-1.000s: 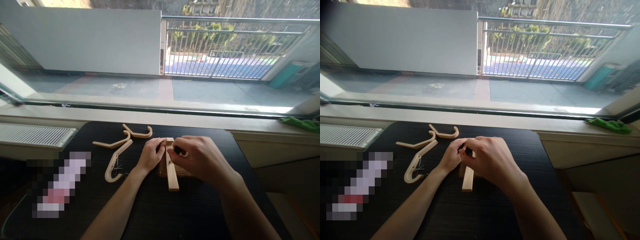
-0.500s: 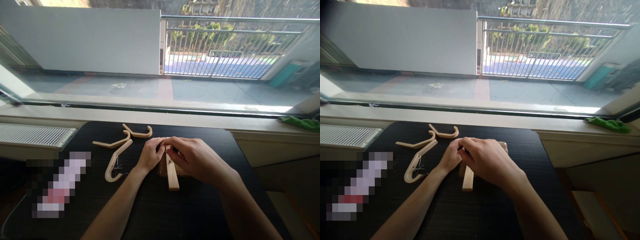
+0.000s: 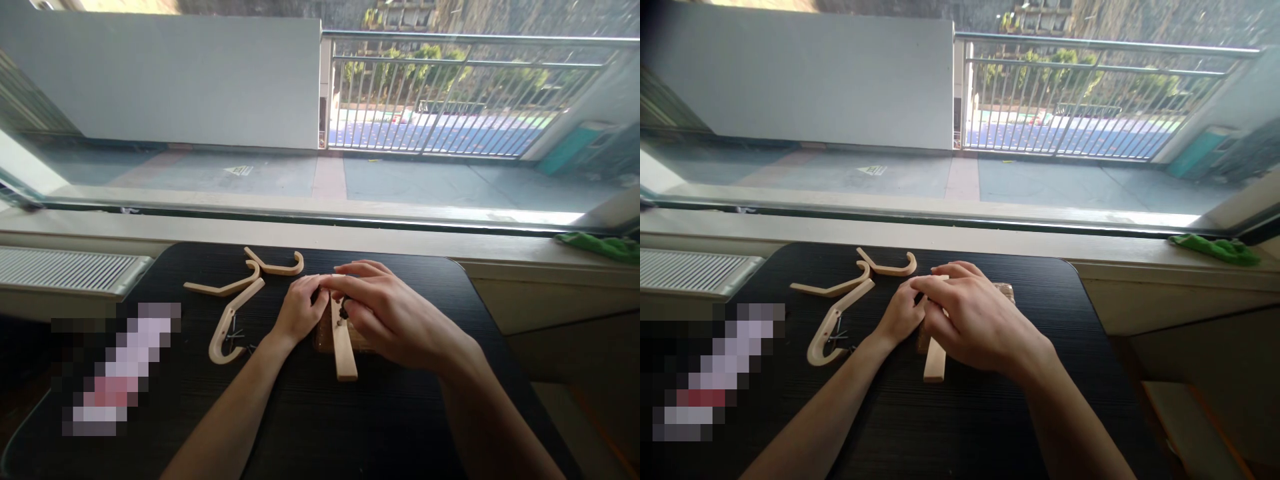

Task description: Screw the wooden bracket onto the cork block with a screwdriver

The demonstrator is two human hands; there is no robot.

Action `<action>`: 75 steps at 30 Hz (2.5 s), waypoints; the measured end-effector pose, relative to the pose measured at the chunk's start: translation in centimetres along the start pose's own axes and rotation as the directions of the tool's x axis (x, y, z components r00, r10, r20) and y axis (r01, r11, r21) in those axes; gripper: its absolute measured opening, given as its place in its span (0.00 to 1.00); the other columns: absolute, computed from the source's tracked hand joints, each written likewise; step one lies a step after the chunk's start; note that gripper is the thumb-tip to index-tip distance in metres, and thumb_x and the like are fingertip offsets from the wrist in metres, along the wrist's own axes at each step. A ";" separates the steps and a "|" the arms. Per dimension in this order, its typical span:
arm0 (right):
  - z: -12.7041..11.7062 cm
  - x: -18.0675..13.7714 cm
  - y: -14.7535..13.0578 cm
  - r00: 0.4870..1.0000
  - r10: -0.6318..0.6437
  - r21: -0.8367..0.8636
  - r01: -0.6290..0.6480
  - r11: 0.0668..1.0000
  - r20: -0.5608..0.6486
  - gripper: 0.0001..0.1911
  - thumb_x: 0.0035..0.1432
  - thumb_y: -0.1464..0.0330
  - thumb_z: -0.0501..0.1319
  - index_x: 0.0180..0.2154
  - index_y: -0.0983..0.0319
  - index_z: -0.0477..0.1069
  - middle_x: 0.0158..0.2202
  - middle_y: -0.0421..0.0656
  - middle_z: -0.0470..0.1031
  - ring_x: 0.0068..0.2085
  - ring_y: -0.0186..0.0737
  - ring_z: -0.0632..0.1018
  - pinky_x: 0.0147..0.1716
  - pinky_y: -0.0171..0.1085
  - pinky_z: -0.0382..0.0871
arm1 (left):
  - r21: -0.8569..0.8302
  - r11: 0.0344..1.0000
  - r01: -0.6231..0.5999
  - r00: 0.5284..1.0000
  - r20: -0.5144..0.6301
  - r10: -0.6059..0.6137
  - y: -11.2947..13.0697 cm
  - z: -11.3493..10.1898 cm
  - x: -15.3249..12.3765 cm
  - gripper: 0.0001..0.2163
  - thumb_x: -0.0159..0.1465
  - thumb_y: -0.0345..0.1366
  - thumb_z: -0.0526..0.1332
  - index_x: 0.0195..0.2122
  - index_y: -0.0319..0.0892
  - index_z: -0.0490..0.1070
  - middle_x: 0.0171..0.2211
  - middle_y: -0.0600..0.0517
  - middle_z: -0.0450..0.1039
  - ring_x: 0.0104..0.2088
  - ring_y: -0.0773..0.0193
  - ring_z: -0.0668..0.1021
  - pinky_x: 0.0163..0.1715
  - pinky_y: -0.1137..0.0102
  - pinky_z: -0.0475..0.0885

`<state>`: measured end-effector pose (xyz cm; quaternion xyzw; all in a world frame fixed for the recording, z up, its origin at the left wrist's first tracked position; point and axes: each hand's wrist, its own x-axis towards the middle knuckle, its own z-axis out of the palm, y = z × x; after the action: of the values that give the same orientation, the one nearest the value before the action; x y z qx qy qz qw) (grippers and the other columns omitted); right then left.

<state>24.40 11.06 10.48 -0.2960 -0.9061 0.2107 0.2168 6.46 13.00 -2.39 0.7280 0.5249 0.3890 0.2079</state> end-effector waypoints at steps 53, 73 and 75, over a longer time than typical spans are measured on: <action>0.2 0.0 0.5 0.998 0.061 0.075 -0.060 0.995 -0.008 0.06 0.61 0.67 0.65 0.38 0.62 0.78 0.35 0.44 0.80 0.36 0.39 0.77 0.38 0.35 0.67 | -0.011 1.000 0.010 1.000 0.014 -0.010 0.3 -0.2 0.2 0.13 0.63 0.32 0.55 0.46 0.41 0.76 0.45 0.46 0.81 0.47 0.56 0.79 0.53 0.60 0.72; 0.2 0.0 0.5 0.990 0.134 -0.103 -0.137 0.985 -0.038 0.13 0.61 0.60 0.64 0.32 0.62 0.76 0.28 0.43 0.77 0.31 0.39 0.75 0.33 0.36 0.63 | -0.018 1.000 -0.005 1.000 0.008 0.005 0.2 -0.1 0.1 0.13 0.66 0.34 0.54 0.46 0.41 0.76 0.45 0.45 0.80 0.47 0.56 0.79 0.52 0.60 0.73; 0.3 0.0 0.5 0.991 0.126 -0.123 -0.130 0.984 -0.042 0.13 0.61 0.60 0.64 0.31 0.62 0.76 0.27 0.43 0.77 0.30 0.38 0.75 0.32 0.35 0.62 | -0.019 1.000 -0.003 1.000 0.012 0.003 0.1 -0.1 0.1 0.13 0.66 0.34 0.54 0.46 0.41 0.76 0.46 0.46 0.80 0.48 0.56 0.79 0.53 0.60 0.73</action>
<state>24.47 11.35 9.99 -0.3702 -0.8928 0.1618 0.1994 6.46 13.03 -2.17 0.7291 0.5189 0.3897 0.2175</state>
